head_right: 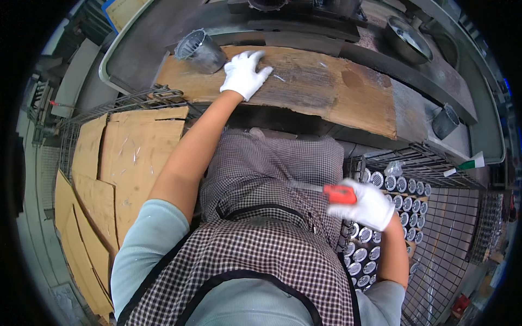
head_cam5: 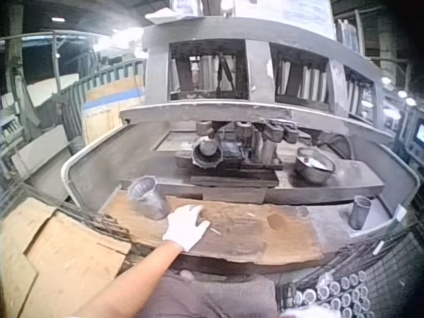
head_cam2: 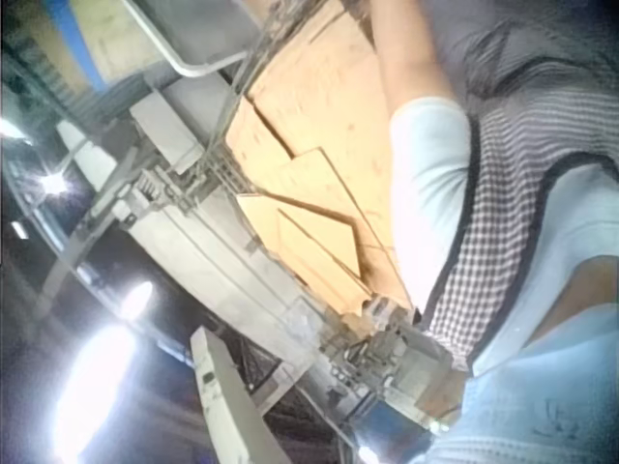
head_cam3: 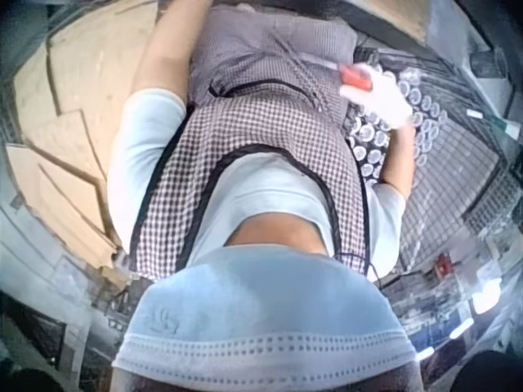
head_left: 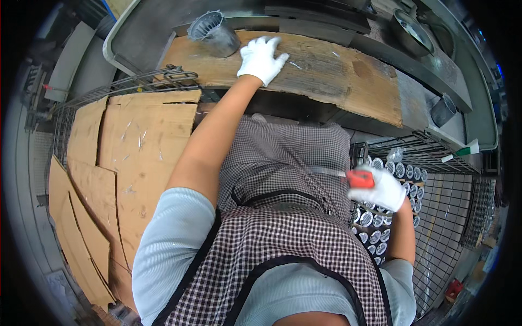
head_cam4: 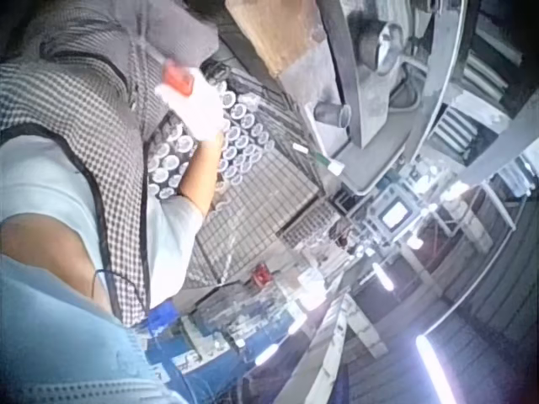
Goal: The person deburrs cylindrical metal parts using a deburring tool, then organizes them with an air blower.
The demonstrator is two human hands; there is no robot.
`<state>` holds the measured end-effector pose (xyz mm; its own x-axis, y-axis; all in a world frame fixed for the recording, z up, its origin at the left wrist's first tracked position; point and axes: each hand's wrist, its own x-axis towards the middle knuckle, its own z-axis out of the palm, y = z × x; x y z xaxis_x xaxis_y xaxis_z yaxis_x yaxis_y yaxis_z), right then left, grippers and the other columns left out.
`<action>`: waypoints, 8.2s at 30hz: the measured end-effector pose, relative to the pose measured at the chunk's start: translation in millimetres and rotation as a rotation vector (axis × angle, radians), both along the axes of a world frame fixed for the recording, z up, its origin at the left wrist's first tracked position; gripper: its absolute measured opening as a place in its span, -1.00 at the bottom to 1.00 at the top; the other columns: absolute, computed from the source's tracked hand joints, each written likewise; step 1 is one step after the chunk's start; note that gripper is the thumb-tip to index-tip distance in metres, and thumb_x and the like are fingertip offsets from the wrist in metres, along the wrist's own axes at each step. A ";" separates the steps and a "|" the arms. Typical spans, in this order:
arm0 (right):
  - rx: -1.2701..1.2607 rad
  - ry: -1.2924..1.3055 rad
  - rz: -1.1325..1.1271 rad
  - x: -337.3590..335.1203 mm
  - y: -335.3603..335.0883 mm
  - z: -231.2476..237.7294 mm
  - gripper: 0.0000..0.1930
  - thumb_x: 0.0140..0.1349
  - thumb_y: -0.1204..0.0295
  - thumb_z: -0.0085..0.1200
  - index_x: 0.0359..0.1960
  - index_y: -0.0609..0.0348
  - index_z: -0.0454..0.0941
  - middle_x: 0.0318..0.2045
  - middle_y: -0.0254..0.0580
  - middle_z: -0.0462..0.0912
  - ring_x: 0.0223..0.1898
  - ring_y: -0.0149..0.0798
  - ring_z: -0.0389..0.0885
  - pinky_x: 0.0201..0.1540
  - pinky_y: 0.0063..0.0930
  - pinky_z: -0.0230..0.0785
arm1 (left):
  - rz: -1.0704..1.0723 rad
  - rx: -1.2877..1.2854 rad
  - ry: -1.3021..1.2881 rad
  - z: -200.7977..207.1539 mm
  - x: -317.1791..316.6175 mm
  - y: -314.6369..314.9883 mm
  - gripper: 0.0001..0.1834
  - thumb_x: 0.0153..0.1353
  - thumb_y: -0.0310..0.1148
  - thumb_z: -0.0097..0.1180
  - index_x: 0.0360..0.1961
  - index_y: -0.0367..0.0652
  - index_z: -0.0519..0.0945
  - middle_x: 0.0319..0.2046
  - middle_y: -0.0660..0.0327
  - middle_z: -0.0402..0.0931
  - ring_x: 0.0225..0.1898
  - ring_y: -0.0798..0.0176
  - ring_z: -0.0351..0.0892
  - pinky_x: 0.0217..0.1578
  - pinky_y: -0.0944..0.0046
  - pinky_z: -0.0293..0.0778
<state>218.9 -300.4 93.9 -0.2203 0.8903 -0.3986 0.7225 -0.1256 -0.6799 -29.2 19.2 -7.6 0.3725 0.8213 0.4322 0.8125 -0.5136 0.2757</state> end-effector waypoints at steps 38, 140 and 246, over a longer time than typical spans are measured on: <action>0.964 -0.440 -1.373 199.2 98.2 -110.4 -0.56 0.25 0.03 0.12 -0.14 0.18 0.67 -0.35 0.03 0.72 -0.27 -0.03 0.71 -0.15 -0.27 0.47 | 0.062 0.277 -0.157 7.3 -1.8 -14.5 -0.28 0.00 -0.08 0.32 0.22 0.02 0.41 0.26 -0.04 0.24 0.23 -0.17 0.24 0.18 -0.12 0.21; 0.754 -0.526 -0.503 17.5 384.3 25.5 -0.55 0.05 -0.06 0.19 -0.30 0.07 0.65 -0.25 -0.04 0.69 -0.16 0.00 0.66 -0.11 -0.15 0.48 | -0.012 0.237 -0.142 191.0 7.1 57.8 -0.57 0.20 0.05 0.10 -0.32 -0.14 0.65 -0.35 -0.03 0.62 -0.26 -0.12 0.61 -0.19 -0.01 0.48; 0.420 0.096 -0.521 0.2 91.8 -1.5 -0.52 0.14 0.09 0.29 -0.05 0.19 0.54 -0.33 -0.15 0.67 -0.35 -0.34 0.62 -0.24 -0.43 0.47 | -0.528 0.399 -0.493 69.6 47.0 -56.2 -0.23 -0.45 -0.16 0.52 -0.05 -0.07 0.55 -0.11 -0.04 0.55 -0.18 -0.14 0.61 -0.14 0.01 0.55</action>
